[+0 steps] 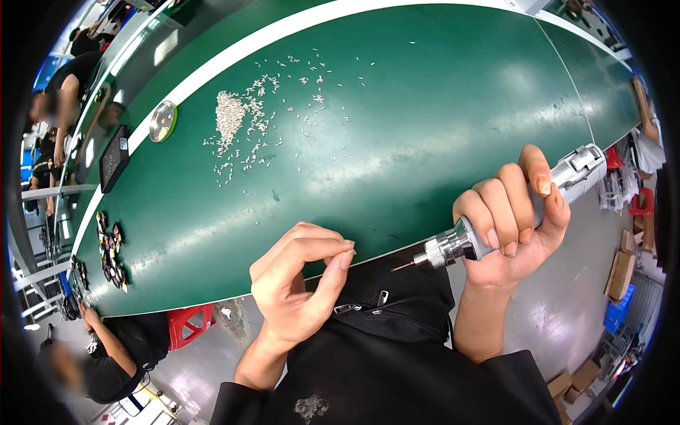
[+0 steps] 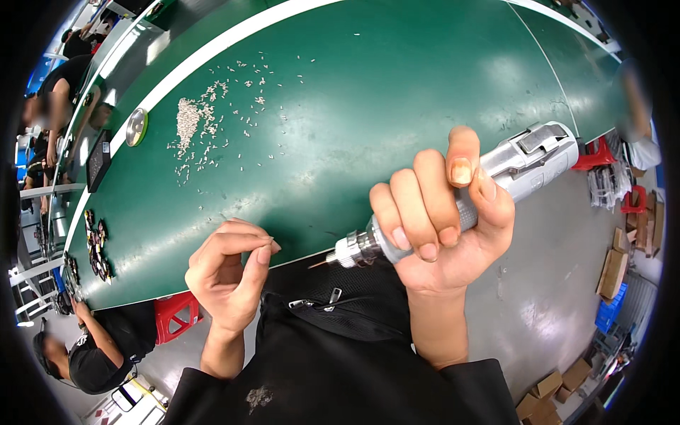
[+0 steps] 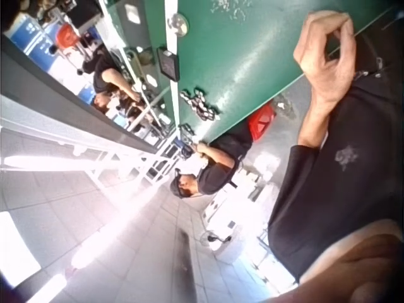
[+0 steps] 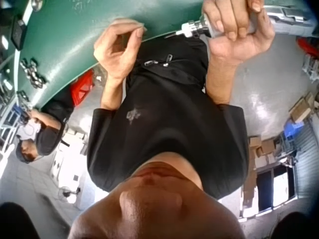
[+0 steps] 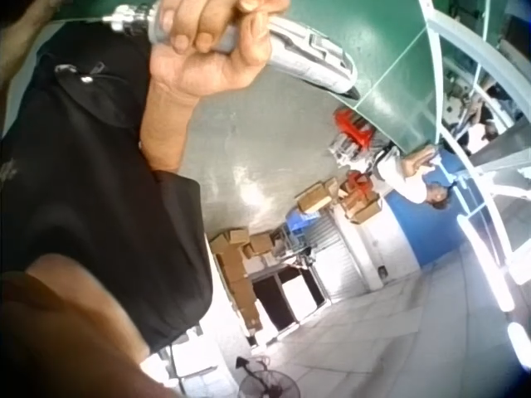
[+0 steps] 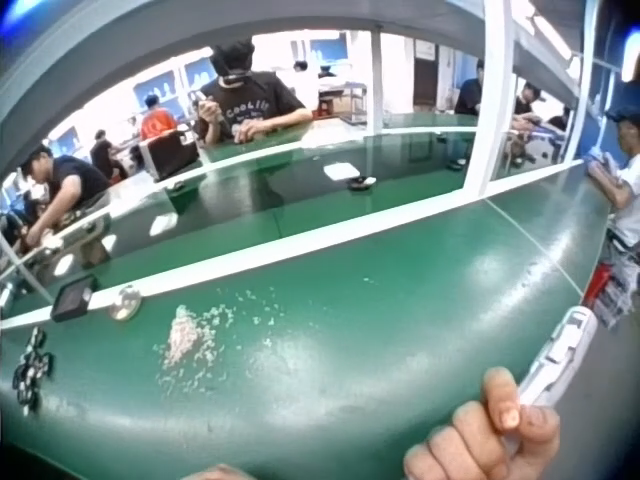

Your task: Assembling small electronic components using an electric screwdriver on a factory assembly line.

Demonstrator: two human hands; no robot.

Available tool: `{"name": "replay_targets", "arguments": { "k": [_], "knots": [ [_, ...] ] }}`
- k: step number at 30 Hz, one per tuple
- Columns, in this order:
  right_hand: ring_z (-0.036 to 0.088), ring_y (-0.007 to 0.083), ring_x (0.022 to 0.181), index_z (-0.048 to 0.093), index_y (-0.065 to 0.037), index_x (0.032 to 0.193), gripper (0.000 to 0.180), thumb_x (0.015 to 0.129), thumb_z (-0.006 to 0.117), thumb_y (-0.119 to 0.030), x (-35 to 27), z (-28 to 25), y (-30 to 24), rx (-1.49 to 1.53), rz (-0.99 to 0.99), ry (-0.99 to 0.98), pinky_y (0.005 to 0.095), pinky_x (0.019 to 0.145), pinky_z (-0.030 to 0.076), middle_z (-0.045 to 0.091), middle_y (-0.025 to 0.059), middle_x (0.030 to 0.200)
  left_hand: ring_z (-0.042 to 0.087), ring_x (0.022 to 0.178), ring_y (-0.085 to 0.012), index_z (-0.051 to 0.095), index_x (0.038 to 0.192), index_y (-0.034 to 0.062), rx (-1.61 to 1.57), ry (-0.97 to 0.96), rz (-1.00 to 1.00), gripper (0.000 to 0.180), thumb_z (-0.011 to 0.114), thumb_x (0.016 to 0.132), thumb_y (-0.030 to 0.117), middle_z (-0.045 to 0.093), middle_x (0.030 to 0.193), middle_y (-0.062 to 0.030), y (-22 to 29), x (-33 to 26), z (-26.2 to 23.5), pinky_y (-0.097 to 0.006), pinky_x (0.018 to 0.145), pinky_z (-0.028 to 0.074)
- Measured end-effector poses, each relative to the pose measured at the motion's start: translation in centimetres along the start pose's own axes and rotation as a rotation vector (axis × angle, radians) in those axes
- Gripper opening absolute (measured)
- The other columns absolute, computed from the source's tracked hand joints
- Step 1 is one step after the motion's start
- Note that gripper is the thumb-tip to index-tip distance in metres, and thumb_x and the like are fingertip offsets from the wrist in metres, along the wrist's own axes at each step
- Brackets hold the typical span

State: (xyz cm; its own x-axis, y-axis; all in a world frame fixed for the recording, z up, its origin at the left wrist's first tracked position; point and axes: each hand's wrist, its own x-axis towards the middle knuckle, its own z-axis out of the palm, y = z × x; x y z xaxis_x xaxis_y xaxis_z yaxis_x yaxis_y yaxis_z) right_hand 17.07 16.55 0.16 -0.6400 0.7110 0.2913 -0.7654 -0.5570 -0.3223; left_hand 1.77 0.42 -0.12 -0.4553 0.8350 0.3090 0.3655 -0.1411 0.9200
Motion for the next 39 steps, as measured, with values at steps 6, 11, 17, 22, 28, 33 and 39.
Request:
{"name": "replay_targets", "arguments": {
  "k": [6, 11, 17, 22, 28, 33, 39],
  "knots": [
    [0.042, 0.0105, 0.044, 0.050, -0.006, 0.090, 0.010, 0.090, 0.055, -0.015, 0.1, 3.2, 0.3, 0.054, -0.037, 0.048, 0.0285, 0.051, 0.039, 0.042, -0.0011, 0.052, 0.059, 0.075, -0.0176, 0.058, 0.089, -0.0052, -0.794, -0.029, -0.376, 0.009, 0.062, 0.082, -0.009, 0.061, 0.085, -0.0184, 1.3, -0.8, 1.4, -0.029, 0.069, 0.049],
    [0.042, 0.0106, 0.044, 0.049, -0.007, 0.089, 0.011, 0.087, 0.058, -0.014, -0.4, 3.8, 0.5, 0.007, -0.122, 0.081, 0.0291, 0.050, 0.040, 0.043, -0.0007, 0.054, 0.057, 0.070, -0.0162, 0.057, 0.090, -0.0054, -0.902, -0.075, -0.386, 0.008, 0.055, 0.090, 0.002, 0.060, 0.085, -0.0191, 1.5, -1.1, 2.0, -0.025, 0.060, 0.045],
    [0.042, 0.0106, 0.044, 0.049, -0.006, 0.089, 0.012, 0.087, 0.058, -0.014, -0.4, 3.7, 0.4, -0.003, -0.142, 0.082, 0.0282, 0.050, 0.040, 0.042, -0.0006, 0.054, 0.056, 0.069, -0.0153, 0.058, 0.090, -0.0067, -0.919, -0.134, -0.378, 0.014, 0.052, 0.093, 0.006, 0.061, 0.084, -0.0187, 1.1, -1.2, 2.4, -0.024, 0.056, 0.043],
    [0.042, 0.0104, 0.043, 0.049, -0.006, 0.089, 0.012, 0.087, 0.058, -0.013, -0.4, 3.6, 0.4, 0.004, -0.143, 0.104, 0.0280, 0.049, 0.039, 0.042, -0.0005, 0.053, 0.057, 0.070, -0.0161, 0.059, 0.090, -0.0077, -0.913, -0.140, -0.338, 0.015, 0.052, 0.094, 0.006, 0.061, 0.085, -0.0196, 1.1, -1.0, 2.4, -0.025, 0.062, 0.047],
    [0.043, 0.0104, 0.042, 0.049, -0.006, 0.090, 0.012, 0.087, 0.058, -0.013, -0.4, 3.5, 0.4, -0.003, -0.153, 0.110, 0.0278, 0.048, 0.040, 0.042, -0.0005, 0.052, 0.057, 0.071, -0.0166, 0.060, 0.088, -0.0088, -0.834, -0.144, -0.345, 0.015, 0.054, 0.093, 0.005, 0.062, 0.086, -0.0193, 1.3, -0.6, 2.3, -0.026, 0.065, 0.048],
    [0.045, 0.0113, 0.042, 0.049, -0.006, 0.092, 0.011, 0.088, 0.056, -0.012, -0.5, 3.4, 0.0, -0.072, -0.144, 0.065, 0.0283, 0.049, 0.040, 0.044, 0.0000, 0.053, 0.056, 0.068, -0.0151, 0.061, 0.083, -0.0083, -0.625, -0.129, -0.289, 0.009, 0.057, 0.088, -0.002, 0.062, 0.080, -0.0170, 1.3, -0.5, 2.3, -0.026, 0.060, 0.047],
    [0.045, 0.0123, 0.044, 0.047, -0.005, 0.095, 0.012, 0.092, 0.053, -0.015, -0.5, 2.5, -0.9, -0.233, -0.026, -0.047, 0.0301, 0.053, 0.041, 0.043, 0.0010, 0.055, 0.053, 0.058, -0.0190, 0.060, 0.077, -0.0043, -0.054, -0.140, 0.043, 0.006, 0.062, 0.076, -0.010, 0.060, 0.071, -0.0123, 0.4, 0.3, 3.1, -0.028, 0.052, 0.043]
  ]
}}
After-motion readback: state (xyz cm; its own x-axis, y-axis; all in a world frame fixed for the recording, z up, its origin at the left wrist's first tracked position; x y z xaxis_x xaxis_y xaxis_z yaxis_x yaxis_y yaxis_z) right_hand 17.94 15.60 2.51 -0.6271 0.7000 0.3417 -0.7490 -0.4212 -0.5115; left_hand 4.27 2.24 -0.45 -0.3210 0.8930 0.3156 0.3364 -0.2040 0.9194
